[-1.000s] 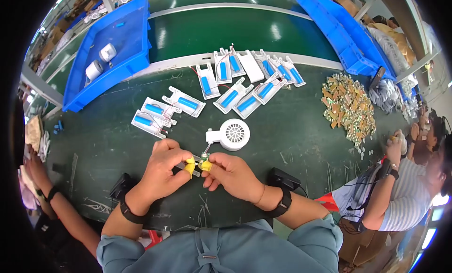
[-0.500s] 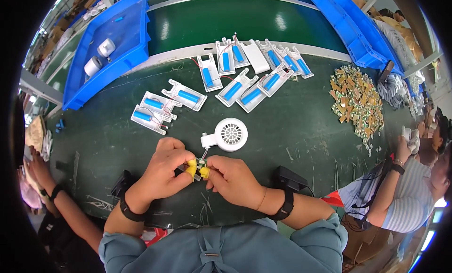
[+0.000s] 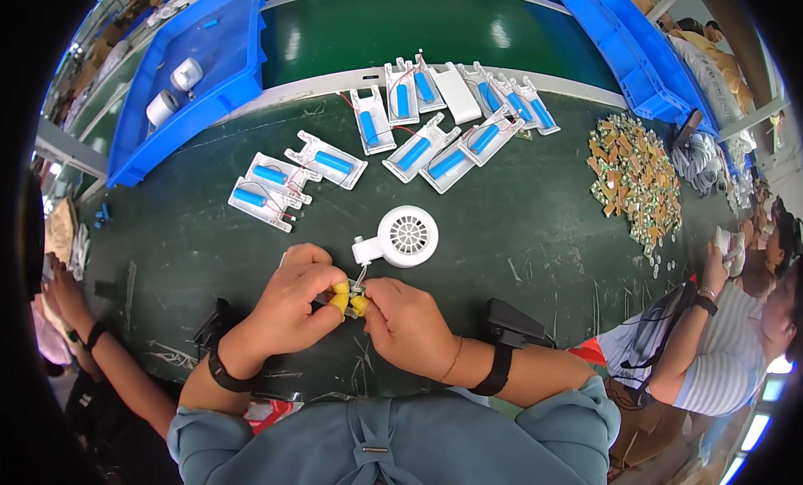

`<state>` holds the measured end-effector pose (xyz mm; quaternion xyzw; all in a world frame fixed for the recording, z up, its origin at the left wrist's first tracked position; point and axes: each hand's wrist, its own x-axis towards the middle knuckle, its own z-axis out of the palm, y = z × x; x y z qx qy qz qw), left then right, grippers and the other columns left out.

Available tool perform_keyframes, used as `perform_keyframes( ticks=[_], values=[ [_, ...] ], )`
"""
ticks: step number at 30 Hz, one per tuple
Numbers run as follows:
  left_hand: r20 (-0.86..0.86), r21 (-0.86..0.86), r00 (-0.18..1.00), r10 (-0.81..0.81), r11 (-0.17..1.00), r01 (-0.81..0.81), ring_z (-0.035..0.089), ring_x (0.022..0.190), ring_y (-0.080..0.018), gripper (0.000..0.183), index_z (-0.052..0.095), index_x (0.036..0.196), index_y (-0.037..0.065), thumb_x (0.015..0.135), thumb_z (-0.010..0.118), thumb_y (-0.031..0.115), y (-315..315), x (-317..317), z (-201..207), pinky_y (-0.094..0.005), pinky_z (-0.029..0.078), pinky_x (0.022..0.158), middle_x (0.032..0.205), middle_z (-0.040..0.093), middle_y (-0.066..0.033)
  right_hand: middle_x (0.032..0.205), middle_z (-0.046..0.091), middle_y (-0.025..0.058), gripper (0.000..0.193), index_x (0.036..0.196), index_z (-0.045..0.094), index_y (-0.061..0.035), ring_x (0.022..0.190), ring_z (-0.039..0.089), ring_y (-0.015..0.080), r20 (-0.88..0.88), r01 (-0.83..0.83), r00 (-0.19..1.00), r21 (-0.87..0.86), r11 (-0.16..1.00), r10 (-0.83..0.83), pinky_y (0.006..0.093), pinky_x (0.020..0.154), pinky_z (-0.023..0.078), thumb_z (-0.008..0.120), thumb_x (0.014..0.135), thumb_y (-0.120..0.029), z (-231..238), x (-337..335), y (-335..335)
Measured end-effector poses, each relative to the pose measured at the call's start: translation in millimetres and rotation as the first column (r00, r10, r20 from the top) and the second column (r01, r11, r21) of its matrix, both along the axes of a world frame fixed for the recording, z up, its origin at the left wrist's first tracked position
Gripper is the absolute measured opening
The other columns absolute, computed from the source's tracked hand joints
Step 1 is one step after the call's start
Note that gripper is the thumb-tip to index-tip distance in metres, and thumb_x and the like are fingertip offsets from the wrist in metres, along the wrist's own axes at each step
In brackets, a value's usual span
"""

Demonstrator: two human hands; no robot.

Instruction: The person picks up a fan housing and a circuit board, connects the wires, and fits the board into the housing. They then pick up a battery pack, connect its wires to the board, and place the battery into the housing before repeating the process.

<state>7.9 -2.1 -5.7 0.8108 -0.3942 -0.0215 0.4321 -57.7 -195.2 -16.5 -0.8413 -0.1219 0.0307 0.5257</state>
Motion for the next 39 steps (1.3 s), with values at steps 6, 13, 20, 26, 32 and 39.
perform_keyframes(
  ticks=[6,13,20,26,32,39],
  values=[
    [-0.02,-0.034,1.0,-0.021,0.999,0.02,0.055,0.086,-0.0295,0.03,0.059,0.092,0.006,0.064,0.067,0.002,0.1,0.0,-0.4,-0.0387,0.042,0.073,0.079,0.058,-0.0079,0.083,0.062,0.0107,0.014,0.101,0.058,0.0026,0.064,0.069,0.0184,0.057,-0.02,0.998,-0.024,1.0,0.022,0.0285,0.055,0.052,0.053,0.088,0.005,-1.9,0.2,0.3],
    [-0.024,0.088,0.992,-0.127,0.988,0.129,0.054,0.084,-0.0262,0.024,0.06,0.088,0.007,0.066,0.067,0.006,10.2,14.0,14.2,-0.0396,0.04,0.084,0.074,0.058,-0.004,0.087,0.064,0.0096,0.014,0.104,0.057,0.0029,0.073,0.07,0.0158,-0.225,-0.166,0.953,0.177,0.97,0.204,0.0273,0.06,0.055,0.048,0.094,0.002,7.5,6.4,-4.5],
    [-0.048,0.093,0.985,-0.165,0.981,0.169,0.054,0.08,-0.0236,0.017,0.06,0.082,0.007,0.067,0.065,0.008,10.2,16.0,16.9,-0.0397,0.038,0.089,0.068,0.058,-0.0014,0.099,0.068,0.0092,0.021,0.114,0.057,0.0019,0.088,0.069,0.0149,-0.488,-0.12,0.805,0.426,0.897,0.339,0.0259,0.071,0.058,0.043,0.099,-0.002,10.1,12.3,-8.4],
    [-0.02,0.088,0.98,-0.196,0.976,0.197,0.054,0.078,-0.0246,0.017,0.06,0.081,0.007,0.064,0.064,0.006,7.1,15.7,12.2,-0.0409,0.039,0.089,0.068,0.057,-0.0027,0.1,0.069,0.0089,0.018,0.111,0.058,0.0024,0.09,0.07,0.0151,-0.537,-0.063,0.785,0.428,0.902,0.309,0.0257,0.072,0.058,0.046,0.099,-0.004,9.8,12.2,-8.1],
    [-0.004,0.116,0.98,-0.198,0.973,0.197,0.054,0.079,-0.0263,0.018,0.059,0.08,0.006,0.063,0.064,0.006,5.3,14.2,14.6,-0.0417,0.039,0.089,0.069,0.057,-0.0043,0.096,0.068,0.0083,0.014,0.107,0.058,0.0019,0.088,0.069,0.0143,-0.53,-0.085,0.793,0.393,0.915,0.302,0.0259,0.071,0.058,0.048,0.098,-0.004,10.6,11.8,-6.1],
    [-0.043,0.145,0.982,-0.186,0.971,0.19,0.054,0.082,-0.0271,0.02,0.061,0.083,0.006,0.063,0.065,0.007,5.9,13.1,18.8,-0.0416,0.04,0.091,0.07,0.057,-0.005,0.094,0.067,0.0086,0.015,0.109,0.057,0.0018,0.085,0.069,0.0129,-0.494,-0.158,0.791,0.406,0.9,0.361,0.0255,0.07,0.057,0.048,0.097,-0.003,8.3,12.6,-10.6]
  ],
)
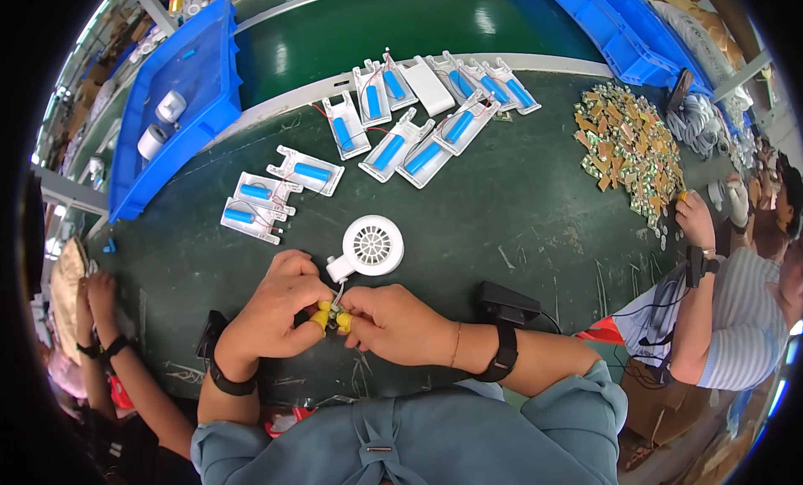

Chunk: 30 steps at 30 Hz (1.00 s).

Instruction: The person picks up a fan housing and a circuit board, connects the wires, and fits the board into the housing. They then pick up a battery pack, connect its wires to the board, and place the battery into the housing before repeating the process.

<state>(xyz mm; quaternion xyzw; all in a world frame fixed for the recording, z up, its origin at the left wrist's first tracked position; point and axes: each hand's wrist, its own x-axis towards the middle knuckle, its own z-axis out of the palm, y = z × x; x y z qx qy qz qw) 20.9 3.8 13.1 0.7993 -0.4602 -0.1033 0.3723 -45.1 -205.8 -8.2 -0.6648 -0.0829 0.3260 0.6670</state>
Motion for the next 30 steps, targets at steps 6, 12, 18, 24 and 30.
perform_keyframes(
  ticks=[6,12,18,24,30],
  values=[
    [-0.012,0.004,1.0,-0.009,1.0,0.009,0.054,0.082,-0.0274,0.022,0.061,0.084,0.005,0.063,0.066,0.008,2.5,-0.4,0.6,-0.042,0.041,0.091,0.07,0.056,-0.005,0.092,0.067,0.0083,0.019,0.113,0.055,0.0016,0.081,0.069,0.0117,0.023,-0.036,0.999,-0.003,0.999,0.036,0.0245,0.067,0.056,0.051,0.096,-0.006,-0.9,0.7,-1.7],
    [-0.011,0.004,1.0,-0.01,1.0,0.01,0.054,0.083,-0.0273,0.023,0.061,0.085,0.005,0.062,0.068,0.008,4.5,-0.5,-1.1,-0.0417,0.041,0.091,0.071,0.056,-0.0049,0.091,0.067,0.0077,0.02,0.113,0.055,0.0013,0.08,0.068,0.0114,0.033,-0.059,0.998,-0.045,0.997,0.061,0.0247,0.066,0.056,0.052,0.096,-0.007,-0.9,1.3,-1.6],
    [0.003,-0.008,1.0,-0.009,1.0,0.009,0.055,0.083,-0.0273,0.024,0.061,0.084,0.005,0.062,0.068,0.007,4.9,-1.1,-1.7,-0.0415,0.041,0.09,0.071,0.056,-0.0051,0.09,0.067,0.008,0.02,0.113,0.055,0.0015,0.08,0.068,0.0115,0.029,-0.068,0.997,-0.032,0.997,0.069,0.0246,0.066,0.056,0.052,0.095,-0.007,0.3,1.3,-2.2],
    [-0.003,-0.022,1.0,-0.008,1.0,0.008,0.054,0.081,-0.0266,0.023,0.061,0.084,0.005,0.062,0.067,0.007,4.1,0.2,-2.2,-0.041,0.042,0.089,0.07,0.056,-0.0045,0.09,0.067,0.0078,0.02,0.114,0.055,0.0015,0.079,0.068,0.0111,0.031,-0.058,0.998,-0.023,0.998,0.059,0.0243,0.066,0.056,0.052,0.095,-0.007,-0.4,1.4,-2.2],
    [-0.004,-0.012,1.0,-0.006,1.0,0.006,0.054,0.081,-0.0265,0.023,0.061,0.084,0.005,0.062,0.067,0.007,5.2,-0.1,-2.7,-0.041,0.042,0.089,0.07,0.056,-0.0042,0.091,0.067,0.0075,0.02,0.114,0.055,0.0018,0.08,0.068,0.0114,0.026,-0.083,0.996,-0.044,0.996,0.084,0.0243,0.067,0.056,0.052,0.096,-0.008,2.4,3.2,-2.4]
  ],
)
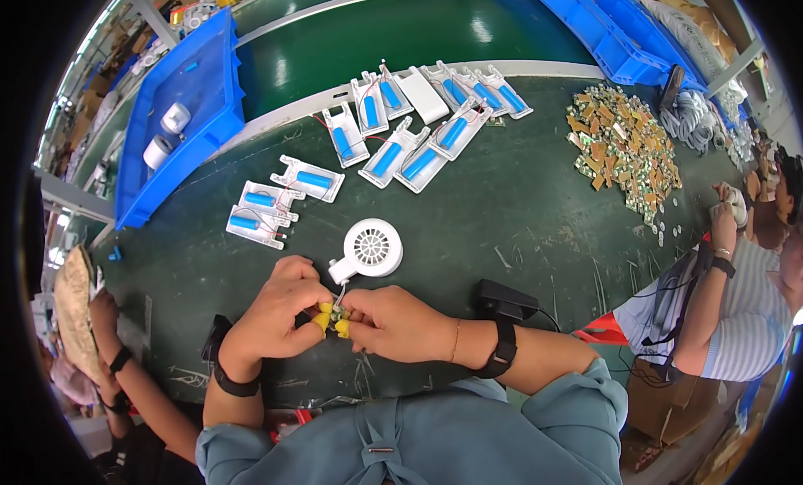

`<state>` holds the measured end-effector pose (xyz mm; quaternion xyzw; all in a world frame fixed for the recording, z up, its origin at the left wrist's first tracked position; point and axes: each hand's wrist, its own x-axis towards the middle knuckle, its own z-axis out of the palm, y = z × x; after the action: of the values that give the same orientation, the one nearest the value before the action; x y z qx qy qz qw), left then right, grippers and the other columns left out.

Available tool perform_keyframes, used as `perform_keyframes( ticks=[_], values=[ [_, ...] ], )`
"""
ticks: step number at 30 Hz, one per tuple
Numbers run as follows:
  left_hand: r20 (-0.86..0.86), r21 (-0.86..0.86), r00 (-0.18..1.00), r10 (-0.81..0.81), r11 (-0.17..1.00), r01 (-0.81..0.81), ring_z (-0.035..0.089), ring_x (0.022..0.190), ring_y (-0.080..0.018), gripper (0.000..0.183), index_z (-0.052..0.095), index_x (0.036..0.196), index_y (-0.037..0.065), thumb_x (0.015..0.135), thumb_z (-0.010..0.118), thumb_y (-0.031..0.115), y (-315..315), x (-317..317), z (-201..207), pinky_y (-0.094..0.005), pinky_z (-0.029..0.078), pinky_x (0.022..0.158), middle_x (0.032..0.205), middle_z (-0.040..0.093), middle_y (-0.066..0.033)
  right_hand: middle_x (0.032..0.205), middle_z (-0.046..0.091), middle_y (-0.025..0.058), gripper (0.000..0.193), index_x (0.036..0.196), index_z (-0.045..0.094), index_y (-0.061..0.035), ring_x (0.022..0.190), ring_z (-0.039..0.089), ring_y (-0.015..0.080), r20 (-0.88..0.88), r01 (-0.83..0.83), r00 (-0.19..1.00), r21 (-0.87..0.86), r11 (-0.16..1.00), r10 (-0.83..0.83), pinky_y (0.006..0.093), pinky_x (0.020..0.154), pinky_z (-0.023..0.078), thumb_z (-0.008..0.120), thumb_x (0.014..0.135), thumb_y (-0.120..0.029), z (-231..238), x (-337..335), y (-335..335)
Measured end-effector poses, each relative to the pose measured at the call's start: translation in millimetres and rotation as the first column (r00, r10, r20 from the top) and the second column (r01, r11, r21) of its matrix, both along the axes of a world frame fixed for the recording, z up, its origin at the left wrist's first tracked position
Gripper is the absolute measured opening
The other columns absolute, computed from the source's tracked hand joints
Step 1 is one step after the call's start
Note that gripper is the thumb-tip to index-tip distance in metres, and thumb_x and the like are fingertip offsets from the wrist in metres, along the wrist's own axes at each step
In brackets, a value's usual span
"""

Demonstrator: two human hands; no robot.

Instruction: The person picks up a fan housing and a circuit board, connects the wires, and fits the board into the housing. They then pick up a battery pack, connect its wires to the board, and place the battery into the housing before repeating the process.

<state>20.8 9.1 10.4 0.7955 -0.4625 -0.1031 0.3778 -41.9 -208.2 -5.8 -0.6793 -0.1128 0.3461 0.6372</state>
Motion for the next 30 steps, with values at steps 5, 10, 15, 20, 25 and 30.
perform_keyframes(
  ticks=[5,10,15,20,25,30],
  values=[
    [-0.003,-0.004,1.0,0.008,1.0,-0.008,0.054,0.083,-0.0269,0.023,0.061,0.086,0.005,0.063,0.067,0.008,0.2,-0.8,-0.3,-0.041,0.041,0.09,0.069,0.056,-0.004,0.088,0.066,0.0082,0.016,0.107,0.055,0.0017,0.077,0.068,0.0126,-0.001,0.045,0.999,0.044,0.998,-0.045,0.0256,0.065,0.056,0.048,0.095,-0.006,-2.3,-3.1,1.0],
    [-0.006,0.006,1.0,-0.003,1.0,0.003,0.054,0.084,-0.027,0.022,0.061,0.085,0.006,0.064,0.067,0.009,0.1,-0.7,1.2,-0.0411,0.04,0.091,0.07,0.057,-0.0036,0.085,0.066,0.0094,0.016,0.104,0.055,0.0022,0.074,0.068,0.0138,0.007,0.083,0.996,0.092,0.992,-0.083,0.0267,0.064,0.056,0.045,0.094,-0.004,-4.8,-3.2,1.7],
    [0.009,-0.009,1.0,-0.01,1.0,0.01,0.054,0.083,-0.0271,0.021,0.062,0.084,0.006,0.064,0.066,0.009,-2.8,-2.7,2.0,-0.0418,0.04,0.091,0.071,0.057,-0.0041,0.092,0.067,0.0071,0.015,0.105,0.056,0.0017,0.079,0.068,0.0115,-0.01,0.032,0.999,0.046,0.998,-0.031,0.0243,0.068,0.056,0.043,0.098,-0.002,-3.5,-1.5,0.3],
    [0.012,0.0,1.0,0.001,1.0,-0.001,0.054,0.083,-0.0281,0.019,0.06,0.081,0.006,0.063,0.065,0.007,-6.0,-5.7,3.6,-0.0417,0.041,0.089,0.073,0.057,-0.0069,0.091,0.067,0.0074,0.013,0.102,0.056,0.0016,0.077,0.068,0.0116,-0.035,0.066,0.997,0.036,0.997,-0.065,0.0244,0.067,0.056,0.044,0.096,0.0,-2.9,-2.8,1.6],
    [0.01,-0.002,1.0,-0.008,1.0,0.008,0.054,0.082,-0.0286,0.019,0.059,0.081,0.005,0.063,0.065,0.007,-6.9,-5.2,3.8,-0.0418,0.042,0.088,0.073,0.057,-0.0077,0.091,0.067,0.0076,0.012,0.1,0.055,0.0013,0.076,0.068,0.0118,-0.027,0.07,0.997,0.021,0.997,-0.069,0.0249,0.066,0.056,0.044,0.095,0.001,-3.5,-3.8,2.3],
    [-0.001,0.004,1.0,-0.013,1.0,0.013,0.054,0.083,-0.0288,0.02,0.059,0.081,0.005,0.062,0.065,0.006,-6.6,-4.2,4.8,-0.0418,0.041,0.088,0.073,0.057,-0.0075,0.09,0.067,0.0072,0.012,0.099,0.055,0.0009,0.076,0.068,0.0116,-0.023,0.066,0.998,0.017,0.998,-0.066,0.025,0.065,0.056,0.044,0.096,0.0,-3.4,-3.9,2.7]
  ],
)
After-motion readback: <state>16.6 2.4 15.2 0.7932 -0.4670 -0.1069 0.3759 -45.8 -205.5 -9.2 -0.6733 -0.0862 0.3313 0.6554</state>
